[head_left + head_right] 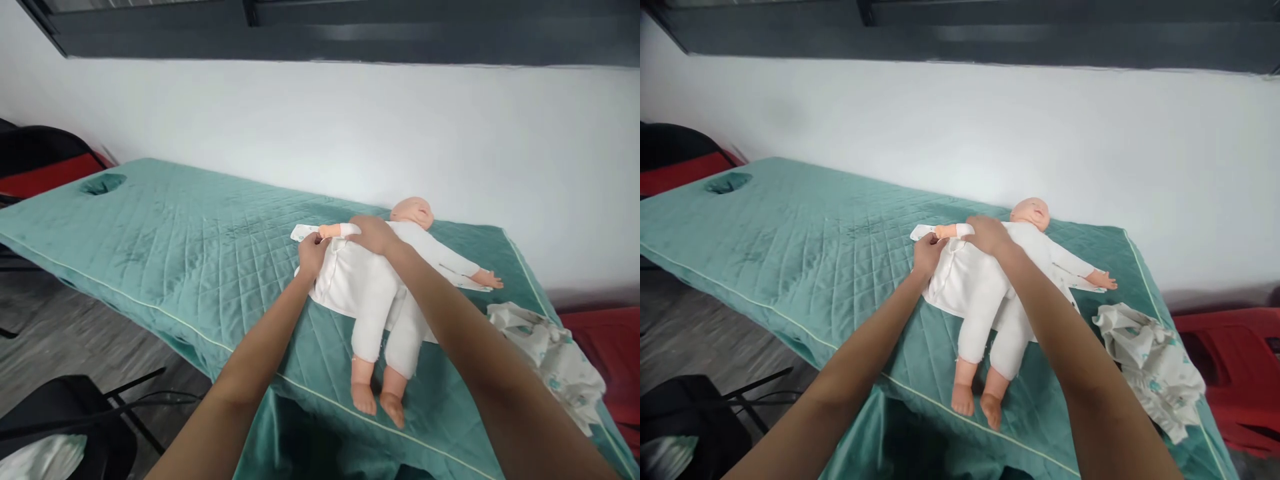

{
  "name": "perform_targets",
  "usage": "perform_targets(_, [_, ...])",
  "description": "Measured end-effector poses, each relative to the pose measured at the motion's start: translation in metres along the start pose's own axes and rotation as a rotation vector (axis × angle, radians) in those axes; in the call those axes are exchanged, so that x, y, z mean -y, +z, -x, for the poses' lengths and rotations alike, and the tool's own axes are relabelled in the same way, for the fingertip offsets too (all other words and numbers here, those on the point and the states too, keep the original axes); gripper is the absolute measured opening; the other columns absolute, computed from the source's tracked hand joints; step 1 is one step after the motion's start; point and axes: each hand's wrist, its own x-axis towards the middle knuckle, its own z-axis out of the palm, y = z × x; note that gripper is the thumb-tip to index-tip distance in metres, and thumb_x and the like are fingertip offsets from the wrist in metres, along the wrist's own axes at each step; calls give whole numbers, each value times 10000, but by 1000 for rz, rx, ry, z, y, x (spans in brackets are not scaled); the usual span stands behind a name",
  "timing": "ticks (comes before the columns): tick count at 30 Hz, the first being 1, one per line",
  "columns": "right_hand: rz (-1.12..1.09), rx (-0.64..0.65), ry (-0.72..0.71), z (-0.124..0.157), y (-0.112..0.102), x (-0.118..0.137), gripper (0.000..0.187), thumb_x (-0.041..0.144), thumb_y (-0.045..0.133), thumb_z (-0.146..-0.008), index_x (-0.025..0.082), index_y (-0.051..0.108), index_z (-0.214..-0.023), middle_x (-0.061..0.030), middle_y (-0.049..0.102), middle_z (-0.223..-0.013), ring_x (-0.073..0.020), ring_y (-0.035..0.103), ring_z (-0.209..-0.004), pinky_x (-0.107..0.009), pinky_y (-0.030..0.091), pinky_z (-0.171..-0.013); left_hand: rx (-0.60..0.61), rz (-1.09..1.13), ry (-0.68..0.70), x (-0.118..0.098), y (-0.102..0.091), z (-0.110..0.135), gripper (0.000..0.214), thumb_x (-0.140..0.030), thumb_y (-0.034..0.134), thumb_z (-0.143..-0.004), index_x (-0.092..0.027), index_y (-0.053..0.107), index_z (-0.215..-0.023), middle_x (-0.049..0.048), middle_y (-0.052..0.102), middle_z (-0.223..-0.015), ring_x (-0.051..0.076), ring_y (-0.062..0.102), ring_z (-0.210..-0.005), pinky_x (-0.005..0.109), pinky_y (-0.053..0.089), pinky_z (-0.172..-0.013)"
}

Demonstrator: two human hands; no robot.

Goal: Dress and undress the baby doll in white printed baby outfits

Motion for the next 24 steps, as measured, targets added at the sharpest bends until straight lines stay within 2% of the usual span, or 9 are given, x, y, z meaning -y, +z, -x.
perform_targets(4, [22,7,-36,7,-1,-1,370,532,525,-963,230,679,-1112,-85,709,-1151,-272,639,-1042,-366,437,-880,-71,78,-42,-4,-2,0,73,-198,639,-761,-161,696,-788,6,713,-792,140,608,-738,252,448,-712])
perform_targets(9, [120,48,-1,5,5,4,385,525,539,-958,209,696,-1111,-114,715,-1122,-299,643,-1048,-407,433,-912,-170,110,-72,-11,-6,2,128,-277,695,-771,-150,687,-787,24,712,-804,141,607,-741,254,465,-720])
perform_targets(12, [179,24,23,3,12,7,416,496,542,-964,174,676,-1190,-152,702,-1162,-320,627,-1105,-435,426,-947,-179,65,-23,-10,-5,5,107,-266,690,-789,-160,676,-777,11,689,-783,136,587,-730,252,458,-709])
perform_targets(17, [217,-2,40,1,19,12,435,464,530,-978,134,650,-1236,-183,682,-1196,-341,601,-1168,-463,415,-982,-68,-161,303,-4,0,11,124,-241,628,-864,-185,642,-754,-9,606,-722,135,547,-704,265,432,-707])
perform_targets(20, [217,0,67,-2,24,16,386,390,495,-992,116,644,-1219,-199,674,-1209,-349,600,-1169,-474,410,-985,36,-275,486,-5,3,16,181,-299,595,-928,-196,642,-788,9,616,-761,150,573,-763,276,437,-751])
perform_targets(22, [214,2,95,-5,27,19,335,291,472,-988,103,633,-1214,-212,672,-1212,-345,600,-1171,-472,408,-985,147,-339,553,-7,5,18,211,-352,569,-958,-205,648,-828,21,638,-810,161,594,-823,279,441,-776])
perform_targets(24, [210,-7,116,-7,28,22,322,241,474,-972,93,619,-1217,-222,666,-1221,-343,593,-1182,-470,407,-990,200,-372,545,-9,6,18,230,-377,546,-973,-211,648,-850,27,655,-849,166,605,-853,281,445,-789])
